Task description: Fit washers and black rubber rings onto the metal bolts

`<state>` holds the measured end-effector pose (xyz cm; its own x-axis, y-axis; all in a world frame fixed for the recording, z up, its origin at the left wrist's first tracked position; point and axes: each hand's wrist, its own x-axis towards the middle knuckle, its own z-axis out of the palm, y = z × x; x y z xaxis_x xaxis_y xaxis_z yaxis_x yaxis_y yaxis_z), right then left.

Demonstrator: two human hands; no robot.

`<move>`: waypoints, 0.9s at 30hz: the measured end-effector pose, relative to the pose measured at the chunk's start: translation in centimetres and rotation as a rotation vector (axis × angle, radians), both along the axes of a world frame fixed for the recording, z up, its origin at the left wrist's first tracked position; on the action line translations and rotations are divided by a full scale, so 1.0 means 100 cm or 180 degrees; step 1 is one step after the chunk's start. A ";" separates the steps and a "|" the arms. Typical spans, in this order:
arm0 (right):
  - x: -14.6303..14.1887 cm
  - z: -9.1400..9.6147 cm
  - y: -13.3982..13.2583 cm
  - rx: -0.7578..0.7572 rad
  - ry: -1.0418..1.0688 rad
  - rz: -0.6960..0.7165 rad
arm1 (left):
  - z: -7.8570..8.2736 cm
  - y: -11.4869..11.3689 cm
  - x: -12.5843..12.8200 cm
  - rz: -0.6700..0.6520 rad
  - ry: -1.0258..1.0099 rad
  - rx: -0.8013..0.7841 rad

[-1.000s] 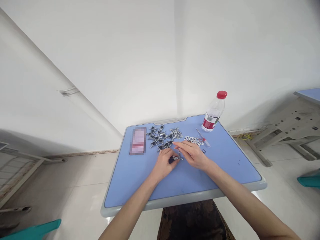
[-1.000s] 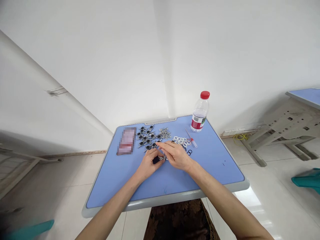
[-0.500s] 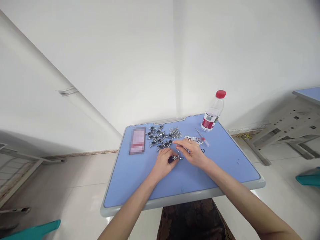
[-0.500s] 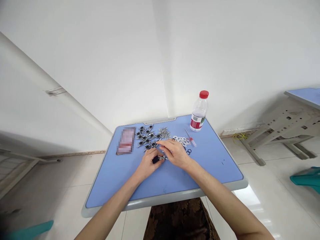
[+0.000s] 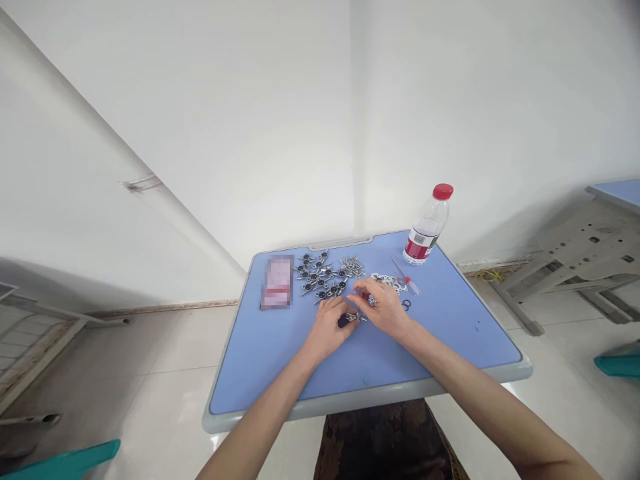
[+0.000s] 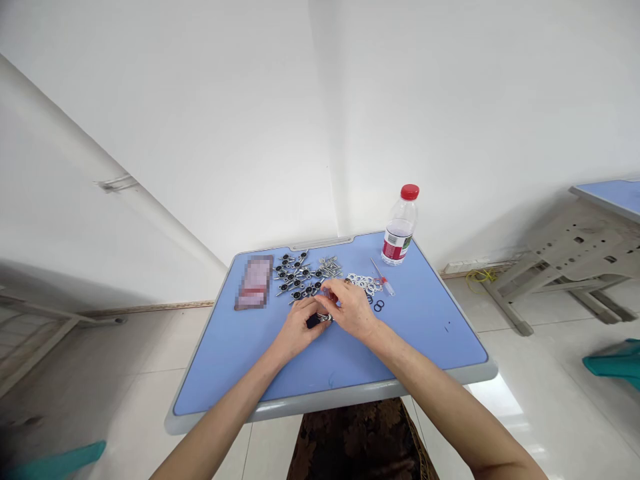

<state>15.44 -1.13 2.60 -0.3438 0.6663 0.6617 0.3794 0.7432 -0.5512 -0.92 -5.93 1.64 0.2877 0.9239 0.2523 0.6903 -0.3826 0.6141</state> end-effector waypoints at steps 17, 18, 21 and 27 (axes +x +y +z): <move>0.014 0.014 -0.003 0.0075 -0.0332 0.0406 | 0.000 -0.001 0.001 0.0035 0.0046 0.0009; 0.015 0.016 -0.003 -0.0023 -0.0343 0.0528 | 0.000 -0.001 0.001 0.0032 0.0061 0.0004; 0.015 0.016 -0.002 -0.0038 -0.0278 0.0666 | -0.001 0.000 0.001 0.0019 0.0074 0.0016; 0.014 0.010 0.002 0.0156 -0.0308 0.0357 | -0.004 0.000 0.000 0.0015 0.0080 0.0057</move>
